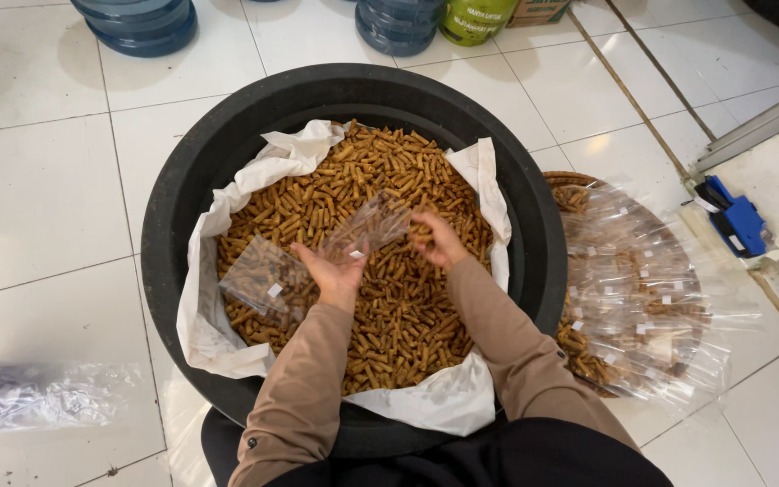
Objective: The person sits on the floor in front of a large basin filled with brown snack sticks. They open a clear plastic bag, fill it with snack pieces taken by hand from the basin, seal the bag, and place the filled bag on a tray of finished bags beside them, repeating the cycle.
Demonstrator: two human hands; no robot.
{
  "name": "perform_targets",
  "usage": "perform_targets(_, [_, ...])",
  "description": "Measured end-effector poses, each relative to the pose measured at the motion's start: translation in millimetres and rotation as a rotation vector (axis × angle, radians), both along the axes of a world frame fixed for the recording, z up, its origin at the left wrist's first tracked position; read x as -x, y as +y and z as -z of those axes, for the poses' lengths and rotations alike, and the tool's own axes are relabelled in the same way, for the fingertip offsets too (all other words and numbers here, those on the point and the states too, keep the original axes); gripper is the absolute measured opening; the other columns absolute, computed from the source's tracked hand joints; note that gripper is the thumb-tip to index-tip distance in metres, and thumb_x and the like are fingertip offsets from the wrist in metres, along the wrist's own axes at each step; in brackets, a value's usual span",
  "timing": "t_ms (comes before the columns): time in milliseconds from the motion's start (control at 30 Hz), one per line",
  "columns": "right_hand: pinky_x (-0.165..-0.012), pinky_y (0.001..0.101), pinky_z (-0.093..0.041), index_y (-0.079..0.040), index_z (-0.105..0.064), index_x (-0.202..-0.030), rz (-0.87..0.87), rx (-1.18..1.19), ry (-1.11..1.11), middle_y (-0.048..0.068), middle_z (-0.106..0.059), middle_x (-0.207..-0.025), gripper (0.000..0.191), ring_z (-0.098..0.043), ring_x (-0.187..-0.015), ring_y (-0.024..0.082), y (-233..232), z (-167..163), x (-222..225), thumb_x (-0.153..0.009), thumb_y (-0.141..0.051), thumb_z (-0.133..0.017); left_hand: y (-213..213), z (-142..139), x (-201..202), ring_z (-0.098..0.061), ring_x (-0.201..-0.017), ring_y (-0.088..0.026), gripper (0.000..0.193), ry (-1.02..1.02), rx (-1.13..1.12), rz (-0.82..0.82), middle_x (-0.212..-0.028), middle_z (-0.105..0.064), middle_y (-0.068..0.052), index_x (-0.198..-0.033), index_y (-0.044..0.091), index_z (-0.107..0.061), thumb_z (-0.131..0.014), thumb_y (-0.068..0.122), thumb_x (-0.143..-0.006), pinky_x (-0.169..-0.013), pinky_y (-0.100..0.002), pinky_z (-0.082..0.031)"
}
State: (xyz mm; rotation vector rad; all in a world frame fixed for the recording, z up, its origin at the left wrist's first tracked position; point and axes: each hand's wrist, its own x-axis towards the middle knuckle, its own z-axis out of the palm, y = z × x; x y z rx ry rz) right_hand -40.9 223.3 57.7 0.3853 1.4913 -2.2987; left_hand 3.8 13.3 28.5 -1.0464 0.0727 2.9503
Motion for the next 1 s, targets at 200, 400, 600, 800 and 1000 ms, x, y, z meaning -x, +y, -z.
perform_targets(200, [-0.049,0.0273,-0.051,-0.009,-0.06,-0.098,-0.029,0.519,0.401,0.009,-0.064,-0.095,0.014,-0.061,-0.067,0.015,6.8,-55.6,0.4,-0.093,-0.019,-0.069,12.4,1.0,-9.9,-0.05,-0.116,-0.039,0.113,0.066,-0.013,0.038,-0.154,-0.034,-0.026,-0.16,0.01,-0.019,-0.055,0.083,-0.081,-0.089,-0.06,-0.055])
perform_targets(400, [-0.085,0.0391,-0.055,-0.008,-0.061,-0.097,0.064,0.33,0.586,0.009,-0.064,-0.101,0.011,-0.062,-0.092,0.02,-22.5,-74.5,-9.8,-0.095,-0.012,-0.071,22.7,-0.3,-20.1,-0.054,-0.116,-0.039,0.11,0.194,-0.006,0.075,-0.153,-0.039,-0.03,-0.16,0.003,-0.022,-0.043,0.085,-0.09,-0.093,-0.057,-0.052])
perform_targets(600, [-0.093,0.0383,-0.052,-0.009,-0.058,-0.099,0.13,0.214,0.631,0.007,-0.065,-0.103,0.007,-0.064,-0.106,0.02,-31.1,-74.0,-26.5,-0.098,-0.006,-0.063,19.1,-6.4,-25.6,-0.037,-0.145,-0.045,0.11,0.221,0.022,0.059,-0.162,-0.031,-0.026,-0.16,0.002,-0.02,-0.035,0.085,-0.088,-0.115,-0.068,-0.034])
perform_targets(800, [-0.111,0.0459,-0.053,-0.009,-0.052,-0.1,0.041,0.071,0.827,0.005,-0.061,-0.1,0.012,-0.063,-0.099,0.016,-35.2,-70.8,-29.9,-0.105,-0.007,-0.063,22.8,-14.6,-30.6,-0.027,-0.151,-0.043,0.106,0.175,0.024,0.034,-0.164,-0.025,-0.021,-0.161,0.01,-0.017,-0.038,0.083,-0.086,-0.118,-0.068,-0.029])
perform_targets(1000, [-0.113,0.0505,-0.054,-0.012,-0.048,-0.098,-0.021,0.034,0.841,0.004,-0.06,-0.093,0.016,-0.062,-0.095,0.016,-32.7,-78.8,-32.8,-0.111,-0.015,-0.057,21.8,-14.5,-30.8,-0.03,-0.15,-0.04,0.104,0.139,-0.008,0.02,-0.163,-0.027,-0.018,-0.161,0.015,-0.022,-0.042,0.082,-0.084,-0.116,-0.067,-0.034])
